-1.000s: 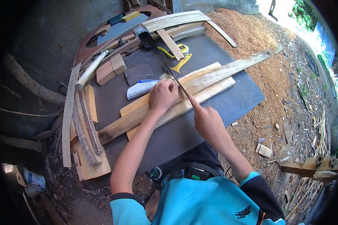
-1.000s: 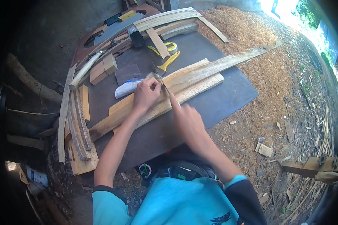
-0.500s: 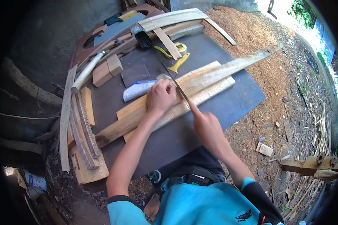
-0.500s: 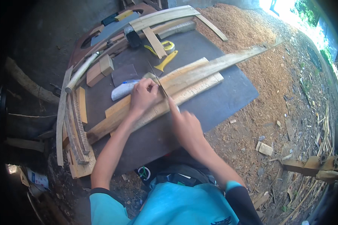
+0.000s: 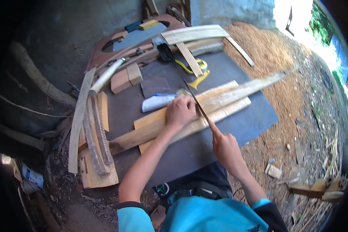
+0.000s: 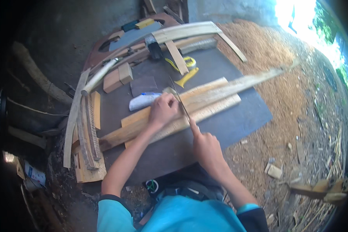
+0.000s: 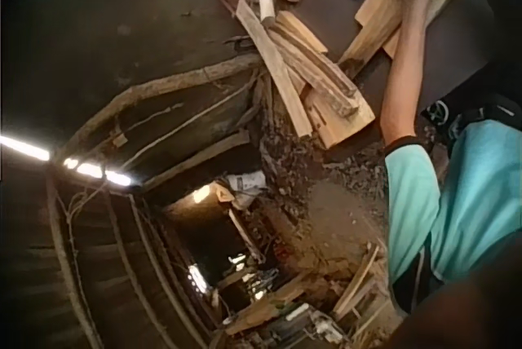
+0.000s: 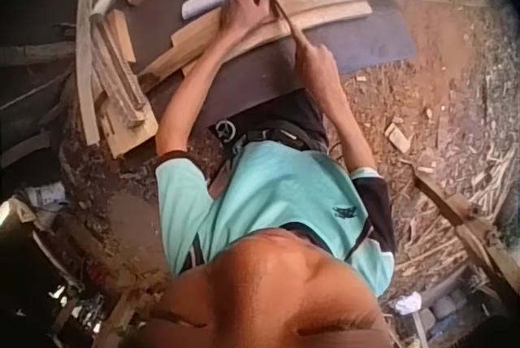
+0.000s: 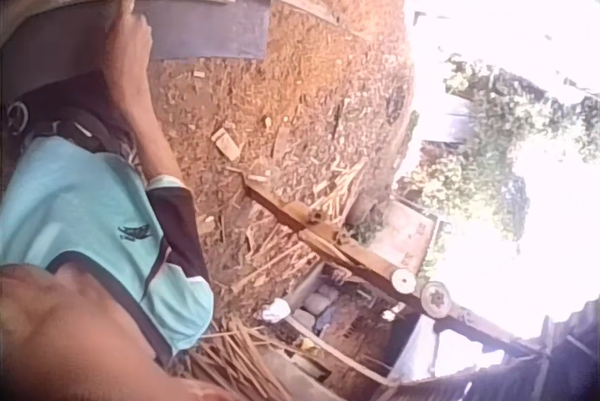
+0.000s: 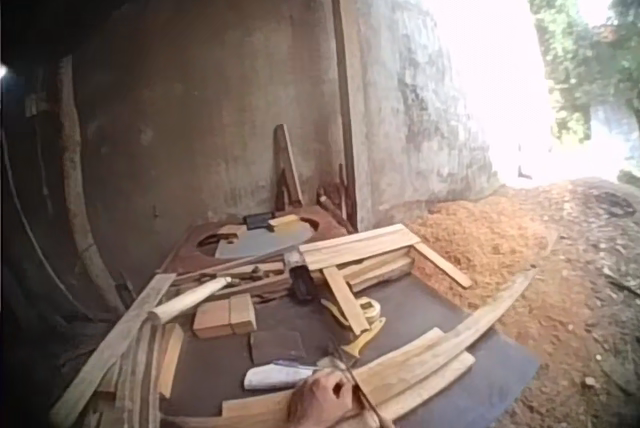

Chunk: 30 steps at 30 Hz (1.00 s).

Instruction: Saw a piece of wood into two parts using a hand saw on a workbench.

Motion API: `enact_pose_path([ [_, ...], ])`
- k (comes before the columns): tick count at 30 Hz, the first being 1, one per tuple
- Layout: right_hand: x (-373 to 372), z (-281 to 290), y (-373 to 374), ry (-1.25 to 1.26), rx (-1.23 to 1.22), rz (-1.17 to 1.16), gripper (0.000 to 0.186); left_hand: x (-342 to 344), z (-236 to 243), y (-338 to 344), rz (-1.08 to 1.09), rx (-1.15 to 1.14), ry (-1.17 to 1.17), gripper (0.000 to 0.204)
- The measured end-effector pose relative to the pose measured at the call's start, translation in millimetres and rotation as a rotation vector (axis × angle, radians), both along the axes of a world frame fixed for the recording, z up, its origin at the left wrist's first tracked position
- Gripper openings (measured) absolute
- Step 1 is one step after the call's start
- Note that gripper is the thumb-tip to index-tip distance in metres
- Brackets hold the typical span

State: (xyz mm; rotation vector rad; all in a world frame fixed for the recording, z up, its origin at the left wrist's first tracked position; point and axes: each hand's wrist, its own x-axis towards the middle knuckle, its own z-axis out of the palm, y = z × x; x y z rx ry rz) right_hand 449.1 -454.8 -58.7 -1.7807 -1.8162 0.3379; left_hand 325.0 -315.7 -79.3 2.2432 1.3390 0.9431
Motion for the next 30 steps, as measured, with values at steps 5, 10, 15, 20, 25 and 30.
enact_pose_path([
  [5,-5.0,2.4,24.9,-0.044,0.11,-0.005,0.059,-0.1,16.1,5.8,-0.018,-0.023,-0.03,0.016],
  [10,4.0,-1.2,29.7,0.014,0.014,-0.025,0.059,4.9,13.6,-1.4,-0.01,-0.027,0.032,0.014],
  [15,-0.9,13.6,-32.9,-0.087,-0.141,-0.027,0.055,-4.6,8.6,-1.0,-0.009,-0.088,-0.018,0.017],
  [20,34.1,60.9,-94.2,0.048,-0.027,-0.098,0.059,2.9,4.9,2.2,-0.04,-0.105,-0.017,0.017],
  [25,52.4,42.0,-73.2,0.28,0.125,-0.05,0.054,-11.2,8.2,8.3,-0.048,-0.266,-0.059,0.018],
  [30,50.4,-9.5,-23.5,0.29,0.248,-0.023,0.04,-1.1,3.7,9.6,-0.066,-0.203,-0.061,0.016],
])
